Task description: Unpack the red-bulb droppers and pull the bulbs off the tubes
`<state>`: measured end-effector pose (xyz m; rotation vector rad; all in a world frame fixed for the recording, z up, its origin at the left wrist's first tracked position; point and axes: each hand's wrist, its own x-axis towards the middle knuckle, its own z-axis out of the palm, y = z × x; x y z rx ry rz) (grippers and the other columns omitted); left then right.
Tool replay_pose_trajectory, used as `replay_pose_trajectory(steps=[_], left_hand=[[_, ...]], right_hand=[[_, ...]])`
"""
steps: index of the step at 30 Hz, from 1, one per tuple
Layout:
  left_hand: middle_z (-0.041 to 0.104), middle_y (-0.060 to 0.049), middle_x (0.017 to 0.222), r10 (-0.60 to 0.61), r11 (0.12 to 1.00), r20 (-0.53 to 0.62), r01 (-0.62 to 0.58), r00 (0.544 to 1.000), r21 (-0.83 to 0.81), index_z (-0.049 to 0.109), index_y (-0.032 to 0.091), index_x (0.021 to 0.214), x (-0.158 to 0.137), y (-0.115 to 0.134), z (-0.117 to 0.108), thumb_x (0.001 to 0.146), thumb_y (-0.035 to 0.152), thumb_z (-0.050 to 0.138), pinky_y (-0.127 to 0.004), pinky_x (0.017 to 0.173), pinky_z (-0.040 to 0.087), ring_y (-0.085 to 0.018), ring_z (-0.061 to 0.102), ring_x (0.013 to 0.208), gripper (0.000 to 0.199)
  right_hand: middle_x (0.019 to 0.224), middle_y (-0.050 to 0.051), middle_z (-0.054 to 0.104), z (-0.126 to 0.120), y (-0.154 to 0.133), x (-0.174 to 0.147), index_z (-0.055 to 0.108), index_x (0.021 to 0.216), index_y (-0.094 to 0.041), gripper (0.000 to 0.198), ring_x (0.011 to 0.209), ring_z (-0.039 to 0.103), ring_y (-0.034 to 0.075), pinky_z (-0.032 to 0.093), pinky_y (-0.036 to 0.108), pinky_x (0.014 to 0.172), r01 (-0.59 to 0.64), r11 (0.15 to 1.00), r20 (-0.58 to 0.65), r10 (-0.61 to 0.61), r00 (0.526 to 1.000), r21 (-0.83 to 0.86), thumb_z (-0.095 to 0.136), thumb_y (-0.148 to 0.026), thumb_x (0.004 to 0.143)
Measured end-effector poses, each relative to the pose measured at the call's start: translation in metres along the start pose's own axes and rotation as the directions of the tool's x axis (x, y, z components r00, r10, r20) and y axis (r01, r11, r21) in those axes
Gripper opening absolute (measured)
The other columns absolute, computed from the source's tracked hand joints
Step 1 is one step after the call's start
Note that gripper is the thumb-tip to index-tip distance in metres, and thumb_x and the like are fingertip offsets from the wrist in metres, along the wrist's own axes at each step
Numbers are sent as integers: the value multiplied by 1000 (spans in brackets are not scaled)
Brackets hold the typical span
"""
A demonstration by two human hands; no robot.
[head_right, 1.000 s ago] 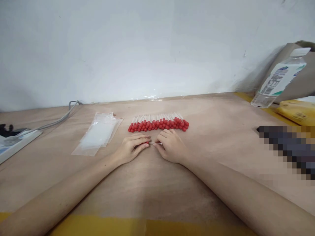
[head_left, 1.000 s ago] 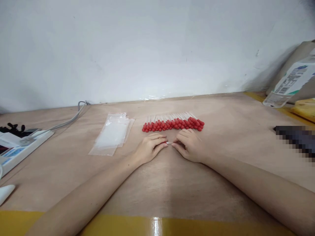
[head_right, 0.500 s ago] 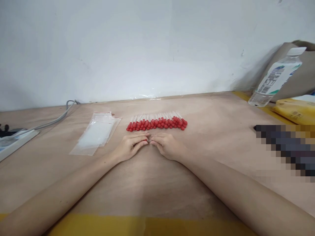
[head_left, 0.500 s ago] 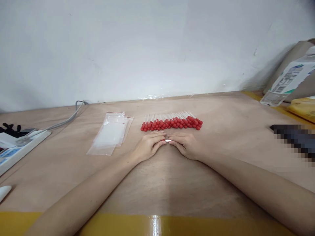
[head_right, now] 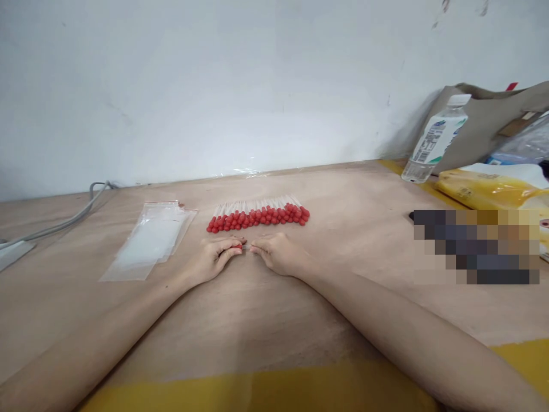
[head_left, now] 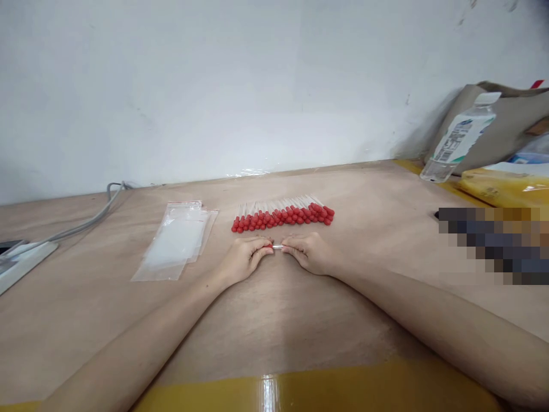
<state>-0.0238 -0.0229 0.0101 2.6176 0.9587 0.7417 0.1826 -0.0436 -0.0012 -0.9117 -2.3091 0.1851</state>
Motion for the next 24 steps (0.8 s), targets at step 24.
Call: replay_pose_trajectory(steps=[24], left_hand=[[69, -1, 95, -6, 999, -16, 6, 1000, -34, 67, 22, 86, -5, 0, -3, 86, 33, 46, -30, 82, 51, -19, 64, 92, 23]], right_hand=[[73, 2, 67, 0, 1, -6, 64, 83, -18, 27, 60, 59, 12, 43, 22, 58, -25, 999, -35, 25, 999, -20, 40, -27, 89]])
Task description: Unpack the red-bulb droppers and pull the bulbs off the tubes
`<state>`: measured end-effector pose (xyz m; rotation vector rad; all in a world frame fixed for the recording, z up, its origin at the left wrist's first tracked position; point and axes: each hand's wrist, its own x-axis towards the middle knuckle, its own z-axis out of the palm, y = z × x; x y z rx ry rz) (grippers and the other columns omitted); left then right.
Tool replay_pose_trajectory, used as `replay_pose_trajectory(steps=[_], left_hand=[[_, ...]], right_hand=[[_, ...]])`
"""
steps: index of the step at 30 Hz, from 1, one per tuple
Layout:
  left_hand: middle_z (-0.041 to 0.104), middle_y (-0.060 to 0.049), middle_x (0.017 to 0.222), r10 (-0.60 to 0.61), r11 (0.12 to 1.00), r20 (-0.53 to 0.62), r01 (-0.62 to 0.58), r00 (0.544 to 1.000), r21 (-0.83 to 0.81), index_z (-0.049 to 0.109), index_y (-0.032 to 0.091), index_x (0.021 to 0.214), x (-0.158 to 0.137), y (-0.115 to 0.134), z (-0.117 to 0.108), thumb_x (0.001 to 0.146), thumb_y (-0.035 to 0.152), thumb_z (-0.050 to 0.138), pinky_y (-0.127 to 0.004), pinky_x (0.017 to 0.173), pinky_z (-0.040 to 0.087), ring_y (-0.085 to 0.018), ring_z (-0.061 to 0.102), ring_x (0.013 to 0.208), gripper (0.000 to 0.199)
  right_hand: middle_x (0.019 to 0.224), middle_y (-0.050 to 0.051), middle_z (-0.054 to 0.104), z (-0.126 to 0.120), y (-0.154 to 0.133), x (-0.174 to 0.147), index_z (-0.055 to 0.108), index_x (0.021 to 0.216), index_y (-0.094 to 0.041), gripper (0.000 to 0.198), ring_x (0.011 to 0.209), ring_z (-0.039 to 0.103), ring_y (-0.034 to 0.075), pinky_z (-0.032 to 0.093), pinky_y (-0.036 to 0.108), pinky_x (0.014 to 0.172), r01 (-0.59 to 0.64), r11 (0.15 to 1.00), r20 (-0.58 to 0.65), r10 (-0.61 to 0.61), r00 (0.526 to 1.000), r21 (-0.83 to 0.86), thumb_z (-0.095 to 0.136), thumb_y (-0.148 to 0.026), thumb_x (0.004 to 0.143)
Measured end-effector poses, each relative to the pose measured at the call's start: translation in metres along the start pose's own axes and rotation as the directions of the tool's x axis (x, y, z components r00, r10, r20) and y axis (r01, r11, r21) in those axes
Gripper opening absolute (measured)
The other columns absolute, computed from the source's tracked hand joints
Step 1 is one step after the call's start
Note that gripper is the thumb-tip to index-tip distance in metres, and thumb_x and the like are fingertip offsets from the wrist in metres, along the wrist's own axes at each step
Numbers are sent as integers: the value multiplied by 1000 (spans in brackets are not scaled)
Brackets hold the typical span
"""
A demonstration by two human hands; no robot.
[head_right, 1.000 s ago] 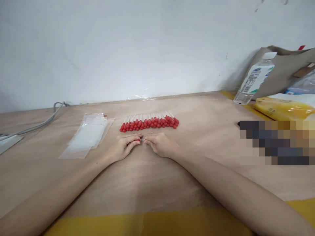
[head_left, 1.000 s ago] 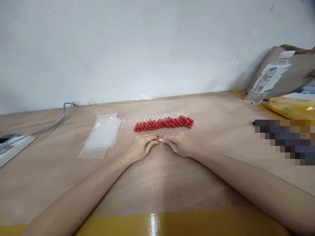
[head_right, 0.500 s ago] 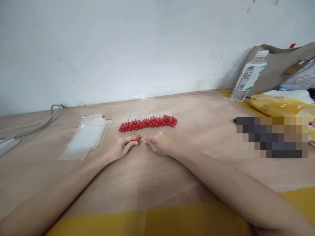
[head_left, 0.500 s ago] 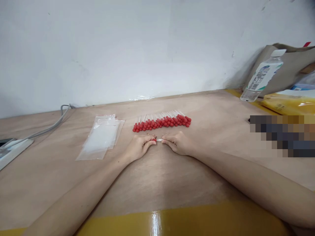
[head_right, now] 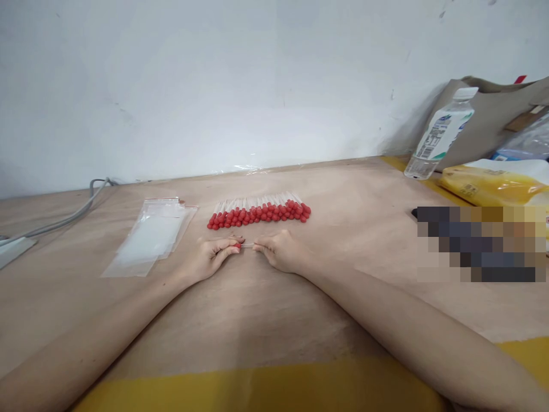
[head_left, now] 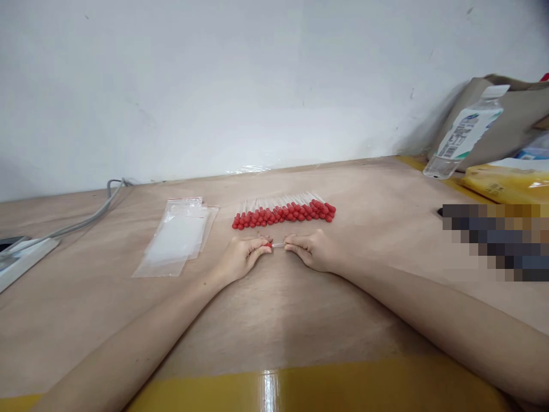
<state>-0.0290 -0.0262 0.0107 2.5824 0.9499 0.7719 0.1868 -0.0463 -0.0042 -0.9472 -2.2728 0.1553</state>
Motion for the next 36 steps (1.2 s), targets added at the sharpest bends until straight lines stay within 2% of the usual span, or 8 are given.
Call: replay_pose_trajectory(steps=[5, 10, 16, 20, 23, 26, 30, 36], left_hand=[[68, -3, 99, 33, 999, -19, -33, 999, 20, 67, 20, 87, -2, -3, 0, 87, 33, 46, -29, 85, 50, -18, 63, 95, 24], [70, -2, 93, 109, 992, -56, -105, 992, 71, 67, 20, 85, -6, -1, -1, 87, 30, 47, -24, 78, 53, -16, 66, 87, 23], [69, -4, 96, 199, 975, -88, -189, 976, 115, 67, 18, 86, -10, 1, 0, 87, 25, 46, -23, 84, 51, -15, 64, 93, 21], [69, -2, 97, 49, 985, -154, -23, 987, 170, 67, 21, 88, -20, -9, -10, 86, 30, 46, -28, 84, 51, -17, 65, 90, 23], [68, -3, 95, -71, 971, -250, 124, 966, 206, 67, 21, 88, -24, -18, -19, 85, 34, 48, -30, 83, 50, -18, 63, 89, 23], [64, -5, 90, -127, 948, -314, 208, 941, 241, 66, 20, 93, -21, -24, -24, 85, 35, 46, -31, 78, 48, -18, 59, 87, 26], [56, -5, 83, -285, 872, -346, 392, 894, 294, 63, 17, 103, -17, -29, -31, 83, 32, 43, -29, 67, 47, -18, 56, 76, 31], [57, -1, 72, -457, 766, -301, 542, 837, 344, 51, 15, 111, -22, -31, -45, 75, 31, 49, -31, 67, 45, -18, 57, 66, 40]], right_hand=[[81, 2, 68, -1, -1, 0, 63, 85, -18, 24, 68, 61, 13, 46, 23, 63, 14, 999, 17, -15, 1000, 38, 41, -24, 89], [89, 4, 68, 0, -2, -2, 63, 91, -19, 21, 79, 63, 15, 48, 24, 71, 23, 995, 1, -23, 1000, 93, 42, -23, 88], [85, 2, 68, -3, -5, -3, 64, 86, -21, 22, 77, 62, 14, 47, 24, 71, 5, 986, 20, -9, 1000, 165, 43, -25, 88], [77, 0, 66, -13, 5, -6, 65, 81, -22, 25, 69, 60, 13, 46, 24, 64, -112, 983, 10, 112, 994, 147, 42, -28, 88], [76, 1, 64, -17, 17, -8, 66, 83, -21, 25, 68, 58, 13, 44, 24, 62, -194, 973, -70, 204, 977, 128, 42, -27, 88], [74, 3, 59, -14, 23, -7, 66, 94, -19, 24, 68, 54, 13, 41, 25, 61, -193, 981, -154, 193, 969, 9, 45, -28, 86], [78, 5, 58, -8, 19, -5, 60, 104, -19, 27, 75, 53, 16, 34, 28, 66, -161, 959, -163, 126, 979, -231, 43, -21, 84], [72, 3, 60, -4, 6, 2, 59, 82, -17, 17, 71, 53, 16, 29, 30, 65, -185, 908, -179, 125, 976, -375, 42, -15, 81]])
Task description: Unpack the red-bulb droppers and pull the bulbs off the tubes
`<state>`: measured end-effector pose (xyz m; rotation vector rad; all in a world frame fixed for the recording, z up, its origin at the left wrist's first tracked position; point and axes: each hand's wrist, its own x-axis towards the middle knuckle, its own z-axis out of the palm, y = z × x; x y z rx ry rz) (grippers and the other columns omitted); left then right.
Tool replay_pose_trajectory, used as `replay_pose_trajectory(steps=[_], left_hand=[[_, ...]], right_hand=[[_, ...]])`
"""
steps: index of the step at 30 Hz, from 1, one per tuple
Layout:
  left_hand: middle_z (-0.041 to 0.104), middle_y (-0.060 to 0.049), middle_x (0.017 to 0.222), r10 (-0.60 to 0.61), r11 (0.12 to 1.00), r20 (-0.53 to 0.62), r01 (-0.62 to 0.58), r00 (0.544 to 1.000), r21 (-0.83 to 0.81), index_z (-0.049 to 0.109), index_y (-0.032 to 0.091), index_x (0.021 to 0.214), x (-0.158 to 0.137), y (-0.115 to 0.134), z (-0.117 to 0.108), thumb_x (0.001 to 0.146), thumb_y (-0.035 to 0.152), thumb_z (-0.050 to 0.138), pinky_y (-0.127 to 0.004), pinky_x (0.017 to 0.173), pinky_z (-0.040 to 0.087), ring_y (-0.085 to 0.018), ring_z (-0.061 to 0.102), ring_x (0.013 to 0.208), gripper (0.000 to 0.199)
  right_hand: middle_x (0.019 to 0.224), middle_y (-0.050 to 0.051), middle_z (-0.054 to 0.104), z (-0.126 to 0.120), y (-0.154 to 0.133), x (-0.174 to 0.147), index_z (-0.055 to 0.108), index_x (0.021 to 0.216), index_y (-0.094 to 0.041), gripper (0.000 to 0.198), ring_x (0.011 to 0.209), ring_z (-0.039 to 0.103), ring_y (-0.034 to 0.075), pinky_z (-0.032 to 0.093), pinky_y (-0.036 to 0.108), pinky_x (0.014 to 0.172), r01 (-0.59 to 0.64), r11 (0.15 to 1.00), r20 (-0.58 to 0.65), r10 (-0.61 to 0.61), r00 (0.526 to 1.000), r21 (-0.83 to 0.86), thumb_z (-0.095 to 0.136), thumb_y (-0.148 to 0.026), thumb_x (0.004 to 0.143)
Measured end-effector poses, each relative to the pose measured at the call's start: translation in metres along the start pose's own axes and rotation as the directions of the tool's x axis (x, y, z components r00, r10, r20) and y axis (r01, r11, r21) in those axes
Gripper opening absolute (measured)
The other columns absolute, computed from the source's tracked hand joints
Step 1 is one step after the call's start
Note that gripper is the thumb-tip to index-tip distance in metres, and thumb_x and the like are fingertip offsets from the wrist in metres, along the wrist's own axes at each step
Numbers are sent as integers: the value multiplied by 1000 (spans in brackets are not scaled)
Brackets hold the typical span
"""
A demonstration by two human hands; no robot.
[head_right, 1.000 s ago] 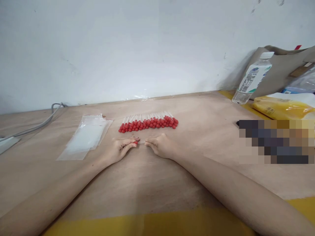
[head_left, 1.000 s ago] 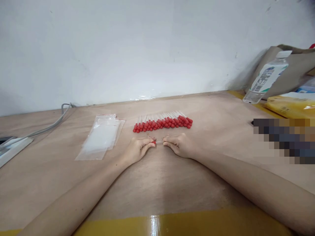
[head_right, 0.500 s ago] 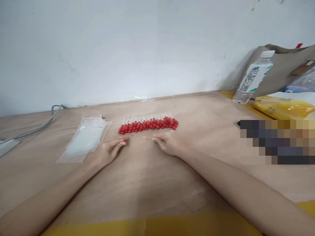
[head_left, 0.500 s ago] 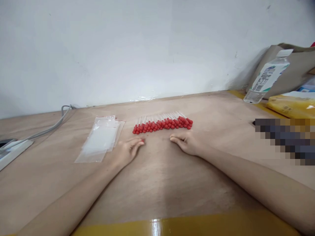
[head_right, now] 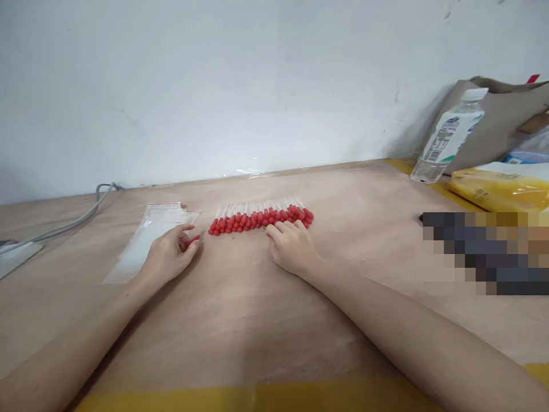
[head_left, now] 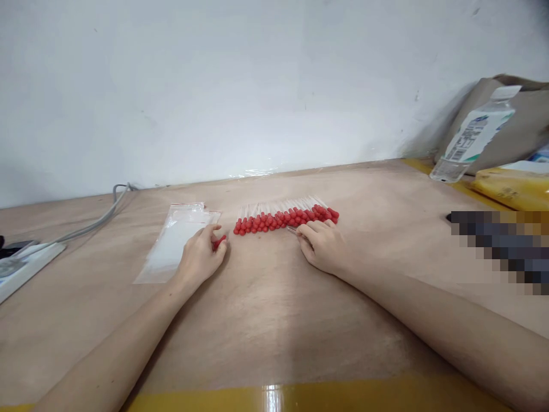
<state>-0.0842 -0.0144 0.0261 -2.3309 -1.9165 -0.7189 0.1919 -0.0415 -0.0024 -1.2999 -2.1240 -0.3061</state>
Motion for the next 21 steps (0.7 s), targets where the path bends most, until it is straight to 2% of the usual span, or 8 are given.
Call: replay_pose_trajectory(steps=[3, 6, 9, 12, 15, 17, 19, 21], left_hand=[[57, 0, 67, -34, 999, 53, 33, 998, 12, 43, 15, 116, -1, 2, -2, 75, 36, 50, -30, 63, 44, -20, 58, 66, 47], [58, 0, 69, -20, 1000, 55, 19, 998, 11, 37, 15, 119, -1, 5, 0, 75, 41, 50, -31, 63, 44, -20, 58, 66, 53], [58, 0, 69, -18, 1000, 59, 18, 998, -5, 38, 16, 117, -1, 4, 1, 74, 48, 51, -32, 66, 45, -20, 58, 68, 56], [57, -2, 74, -10, 1000, 37, 9, 999, 2, 41, 16, 115, -2, 4, 0, 72, 53, 52, -33, 68, 45, -21, 58, 72, 58], [57, -6, 85, 60, 998, -119, -56, 991, 34, 45, 14, 108, -5, 12, -2, 71, 54, 54, -36, 75, 44, -24, 54, 84, 55], [57, -6, 88, 140, 990, -211, -136, 967, 35, 50, 16, 97, -6, 23, -2, 73, 50, 54, -36, 79, 42, -24, 52, 88, 42], [57, -5, 86, 241, 970, -227, -241, 944, 27, 53, 18, 87, -5, 37, -2, 76, 44, 54, -35, 81, 40, -22, 50, 86, 29], [56, -5, 85, 329, 944, -178, -330, 927, 24, 56, 19, 83, -1, 53, 1, 76, 39, 54, -35, 82, 39, -22, 49, 86, 22]], right_hand=[[74, 5, 60, 5, -5, 0, 60, 83, -16, 19, 73, 54, 17, 31, 29, 66, -43, 999, 5, 42, 999, 29, 42, -13, 80], [74, 5, 59, 10, -8, -2, 61, 84, -17, 18, 72, 53, 16, 35, 29, 68, -60, 993, 27, 58, 998, 106, 44, -17, 81], [74, 5, 57, 11, -9, -4, 62, 85, -16, 18, 73, 51, 17, 38, 30, 69, -55, 986, 57, 47, 997, 156, 49, -28, 81], [80, 7, 56, 10, -11, -4, 61, 89, -15, 28, 77, 51, 19, 41, 32, 73, -56, 979, 63, 45, 997, 194, 55, -40, 77], [85, 8, 57, 8, -13, -3, 59, 92, -15, 36, 81, 52, 20, 41, 33, 76, -80, 969, 57, 68, 996, 234, 57, -46, 74], [84, 7, 58, 5, -13, -2, 59, 92, -16, 34, 81, 53, 20, 41, 33, 75, -111, 959, 43, 103, 994, 259, 57, -45, 75], [78, 4, 59, 2, -11, -2, 59, 89, -17, 29, 78, 54, 19, 40, 33, 74, -154, 954, 33, 150, 988, 258, 57, -42, 75], [67, 1, 58, 0, -9, -3, 59, 87, -19, 24, 72, 55, 18, 38, 34, 73, -193, 948, 43, 188, 981, 254, 58, -38, 74]])
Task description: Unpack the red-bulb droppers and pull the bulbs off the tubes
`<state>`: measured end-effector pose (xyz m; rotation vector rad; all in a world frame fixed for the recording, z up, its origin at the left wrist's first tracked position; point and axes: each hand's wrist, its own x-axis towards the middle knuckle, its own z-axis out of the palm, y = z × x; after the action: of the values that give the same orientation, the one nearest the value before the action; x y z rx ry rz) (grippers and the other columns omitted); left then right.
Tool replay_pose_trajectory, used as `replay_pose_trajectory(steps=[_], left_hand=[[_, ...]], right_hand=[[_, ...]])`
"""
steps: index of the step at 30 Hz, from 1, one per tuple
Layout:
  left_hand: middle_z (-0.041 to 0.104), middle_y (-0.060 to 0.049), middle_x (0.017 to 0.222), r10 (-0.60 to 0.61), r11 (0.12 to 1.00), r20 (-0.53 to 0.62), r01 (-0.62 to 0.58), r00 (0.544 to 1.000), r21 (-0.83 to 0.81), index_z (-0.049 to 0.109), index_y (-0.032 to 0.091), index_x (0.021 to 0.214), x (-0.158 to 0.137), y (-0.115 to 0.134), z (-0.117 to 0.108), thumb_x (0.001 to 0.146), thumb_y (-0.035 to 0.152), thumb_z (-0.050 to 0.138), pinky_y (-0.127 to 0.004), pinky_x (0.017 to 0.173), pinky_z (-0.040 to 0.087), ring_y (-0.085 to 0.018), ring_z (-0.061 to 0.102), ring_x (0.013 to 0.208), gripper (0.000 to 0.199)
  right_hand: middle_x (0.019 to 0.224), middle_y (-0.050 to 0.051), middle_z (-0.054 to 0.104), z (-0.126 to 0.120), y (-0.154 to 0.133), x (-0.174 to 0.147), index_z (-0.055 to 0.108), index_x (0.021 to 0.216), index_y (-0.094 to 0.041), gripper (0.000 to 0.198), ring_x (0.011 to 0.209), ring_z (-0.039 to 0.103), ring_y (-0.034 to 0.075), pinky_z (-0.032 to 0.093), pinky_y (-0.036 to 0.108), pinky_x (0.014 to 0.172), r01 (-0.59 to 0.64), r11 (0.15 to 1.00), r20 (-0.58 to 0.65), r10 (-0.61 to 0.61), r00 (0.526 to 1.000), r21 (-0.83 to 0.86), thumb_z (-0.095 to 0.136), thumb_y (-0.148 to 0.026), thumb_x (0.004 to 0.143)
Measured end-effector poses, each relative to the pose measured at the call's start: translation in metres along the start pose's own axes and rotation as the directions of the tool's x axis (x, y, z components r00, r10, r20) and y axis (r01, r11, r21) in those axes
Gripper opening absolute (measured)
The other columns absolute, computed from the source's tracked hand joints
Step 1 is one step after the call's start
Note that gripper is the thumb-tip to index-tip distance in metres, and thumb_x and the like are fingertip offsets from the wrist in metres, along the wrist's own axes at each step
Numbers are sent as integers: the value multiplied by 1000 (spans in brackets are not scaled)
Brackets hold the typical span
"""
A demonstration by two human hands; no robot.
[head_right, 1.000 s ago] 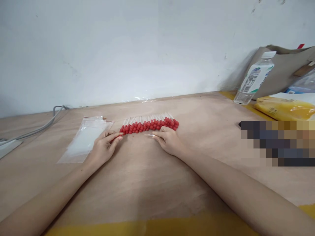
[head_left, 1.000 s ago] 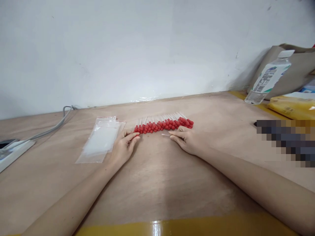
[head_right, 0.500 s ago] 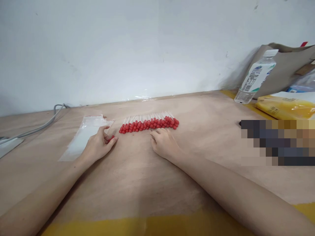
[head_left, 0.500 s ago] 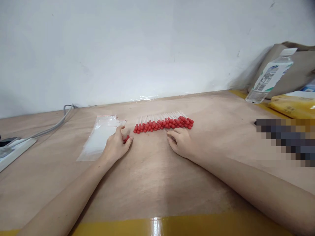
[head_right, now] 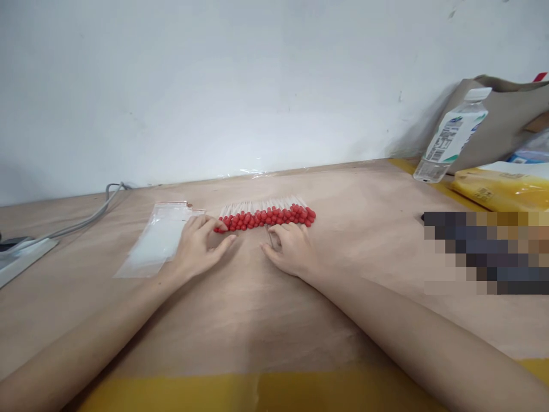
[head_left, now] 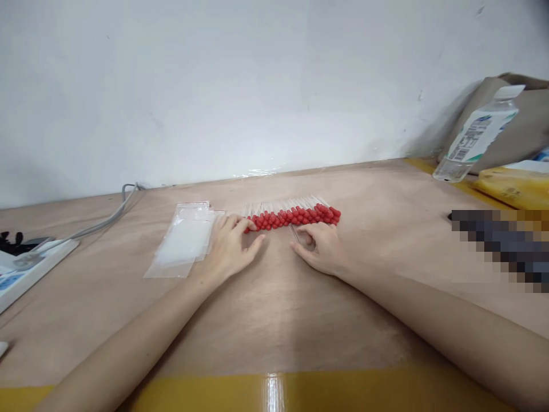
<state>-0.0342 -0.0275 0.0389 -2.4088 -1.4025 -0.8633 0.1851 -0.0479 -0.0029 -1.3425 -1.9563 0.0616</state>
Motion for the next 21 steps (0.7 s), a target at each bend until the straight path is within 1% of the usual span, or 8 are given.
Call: replay_pose_trajectory(steps=[3, 6, 8, 11, 14, 17, 21], left_hand=[[55, -5, 84, 49, 999, 84, -47, 995, -16, 58, 19, 82, 18, 16, 11, 77, 37, 54, -35, 79, 38, -23, 48, 87, 20], [55, -6, 87, 45, 999, 89, -43, 995, -25, 59, 19, 84, 38, 24, 26, 78, 41, 54, -36, 81, 36, -24, 47, 91, 23], [56, -7, 91, 43, 998, 110, -39, 993, -39, 60, 19, 90, 48, 25, 34, 78, 43, 54, -36, 82, 34, -24, 47, 94, 27], [59, -7, 95, 84, 996, 196, -76, 977, -50, 60, 22, 99, 59, 22, 43, 79, 41, 54, -39, 83, 30, -25, 48, 97, 28], [62, -5, 96, 119, 992, 257, -105, 959, -67, 60, 25, 100, 63, 17, 46, 79, 34, 56, -42, 85, 26, -25, 50, 97, 23], [64, -4, 95, 97, 992, 265, -71, 959, -105, 61, 24, 96, 63, 15, 47, 78, 31, 57, -42, 85, 26, -25, 52, 95, 20], [67, -2, 84, 28, 985, 261, 18, 965, -174, 62, 23, 89, 62, 17, 47, 75, 31, 59, -42, 85, 28, -23, 57, 90, 17]], right_hand=[[59, -3, 58, -2, 1, 0, 58, 89, -19, 19, 63, 55, 15, 38, 32, 69, -69, 993, 55, 64, 996, 91, 58, -31, 73], [59, -4, 61, -1, -1, 0, 57, 93, -19, 21, 57, 55, 13, 39, 28, 62, -170, 966, 131, 146, 981, 193, 57, -24, 72], [61, -4, 63, 1, -4, 1, 58, 94, -20, 24, 56, 56, 12, 39, 27, 60, -222, 953, 158, 192, 969, 206, 57, -21, 70], [63, -4, 64, 3, -8, 4, 59, 92, -20, 24, 57, 57, 12, 40, 27, 60, -266, 944, 176, 233, 956, 194, 58, -20, 68], [61, -5, 64, 4, -9, 5, 59, 89, -20, 21, 60, 58, 13, 40, 28, 64, -288, 937, 180, 254, 950, 195, 59, -22, 68], [60, -4, 63, 4, -9, 5, 59, 87, -19, 19, 60, 58, 13, 40, 28, 62, -300, 925, 171, 264, 949, 234, 59, -25, 69], [59, -4, 62, 5, -8, 4, 58, 87, -19, 20, 54, 55, 11, 40, 26, 56, -304, 910, 166, 266, 950, 282, 58, -29, 71]])
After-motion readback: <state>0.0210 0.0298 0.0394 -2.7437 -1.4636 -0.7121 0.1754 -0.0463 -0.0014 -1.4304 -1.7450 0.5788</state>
